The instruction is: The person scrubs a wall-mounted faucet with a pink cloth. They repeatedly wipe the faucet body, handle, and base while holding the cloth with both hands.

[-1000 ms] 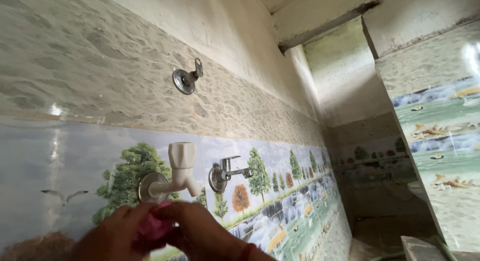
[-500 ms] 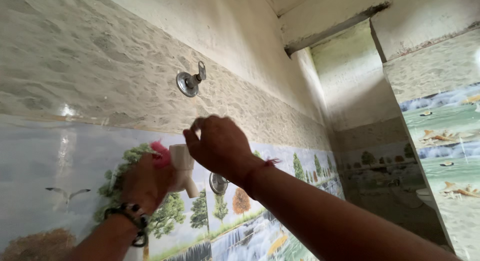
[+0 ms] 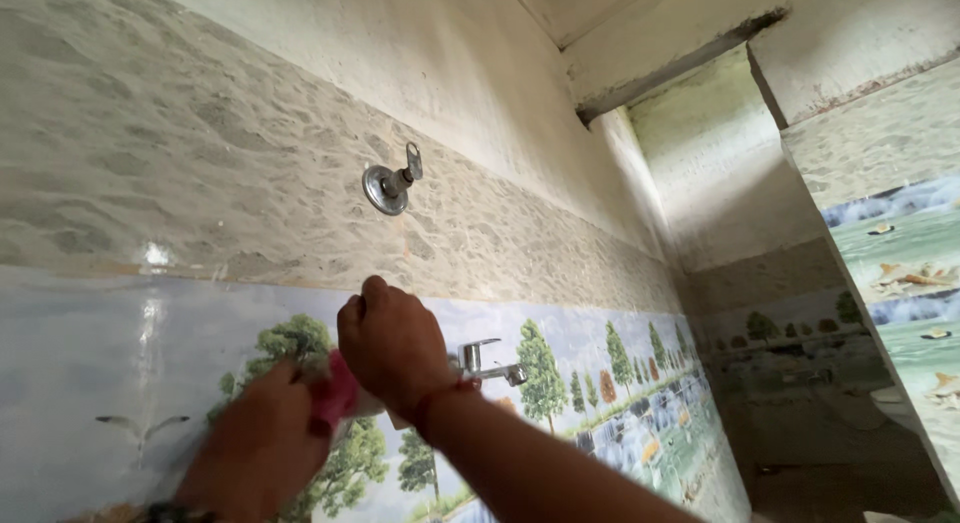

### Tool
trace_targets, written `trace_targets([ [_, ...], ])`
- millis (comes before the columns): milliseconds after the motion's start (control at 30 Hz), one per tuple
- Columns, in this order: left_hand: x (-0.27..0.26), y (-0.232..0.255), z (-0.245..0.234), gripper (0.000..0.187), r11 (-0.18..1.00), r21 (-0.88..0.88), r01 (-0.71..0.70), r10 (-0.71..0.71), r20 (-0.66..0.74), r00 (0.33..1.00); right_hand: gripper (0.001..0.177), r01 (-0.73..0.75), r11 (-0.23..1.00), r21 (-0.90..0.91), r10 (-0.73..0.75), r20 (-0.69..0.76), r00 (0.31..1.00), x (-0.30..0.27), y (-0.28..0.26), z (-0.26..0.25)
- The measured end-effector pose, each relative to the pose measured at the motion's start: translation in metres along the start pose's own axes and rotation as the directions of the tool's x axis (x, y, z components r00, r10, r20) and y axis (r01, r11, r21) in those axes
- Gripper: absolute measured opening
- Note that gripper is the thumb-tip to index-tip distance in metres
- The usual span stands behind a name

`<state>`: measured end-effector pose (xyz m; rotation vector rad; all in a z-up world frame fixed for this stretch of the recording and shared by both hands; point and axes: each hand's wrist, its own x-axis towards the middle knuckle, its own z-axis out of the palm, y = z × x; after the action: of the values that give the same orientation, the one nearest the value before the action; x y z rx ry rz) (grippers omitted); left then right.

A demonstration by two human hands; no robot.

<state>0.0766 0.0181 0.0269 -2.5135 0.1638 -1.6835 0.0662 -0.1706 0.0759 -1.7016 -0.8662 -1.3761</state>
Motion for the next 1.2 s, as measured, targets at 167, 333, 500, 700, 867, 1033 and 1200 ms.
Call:
trace_targets([
  [167,0.027,-0.021,-0.066,0.034,0.975,-0.026,0.221,-0.217,0.114,0.969,0.03,0.002,0.99,0.142,0.02,-0.151,0.988,-0.017,0.001,0.01],
  [333,0.068,0.041,-0.097,0.044,0.804,-0.534,0.261,-0.283,0.042,0.958,0.058,-0.081,0.96,0.269,0.122,-0.139,0.983,-0.023,0.001,0.007],
  [500,0.087,0.086,-0.088,0.036,0.89,-0.342,0.301,-0.231,0.23,0.945,0.075,-0.322,0.897,0.302,0.32,0.06,0.946,-0.034,0.0,0.003],
  [700,0.055,0.086,-0.076,0.03,0.945,-0.306,-0.114,0.064,-0.169,0.983,0.064,-0.478,0.878,-0.022,0.476,0.145,0.868,-0.052,0.001,0.006],
  [867,0.05,0.098,-0.07,0.026,0.903,-0.151,-0.403,0.334,-0.345,0.877,0.058,-0.353,0.933,-0.066,0.357,0.28,0.891,-0.059,0.013,0.003],
  [1033,0.068,0.106,-0.086,0.03,0.968,-0.22,0.119,-0.12,0.006,0.993,0.049,-0.35,0.928,-0.129,0.373,0.302,0.877,-0.055,0.019,0.0],
  [1200,0.033,0.096,-0.092,0.046,0.82,-0.489,0.297,-0.294,0.085,0.952,0.028,-0.381,0.91,-0.161,0.414,0.345,0.843,-0.056,0.019,0.0],
])
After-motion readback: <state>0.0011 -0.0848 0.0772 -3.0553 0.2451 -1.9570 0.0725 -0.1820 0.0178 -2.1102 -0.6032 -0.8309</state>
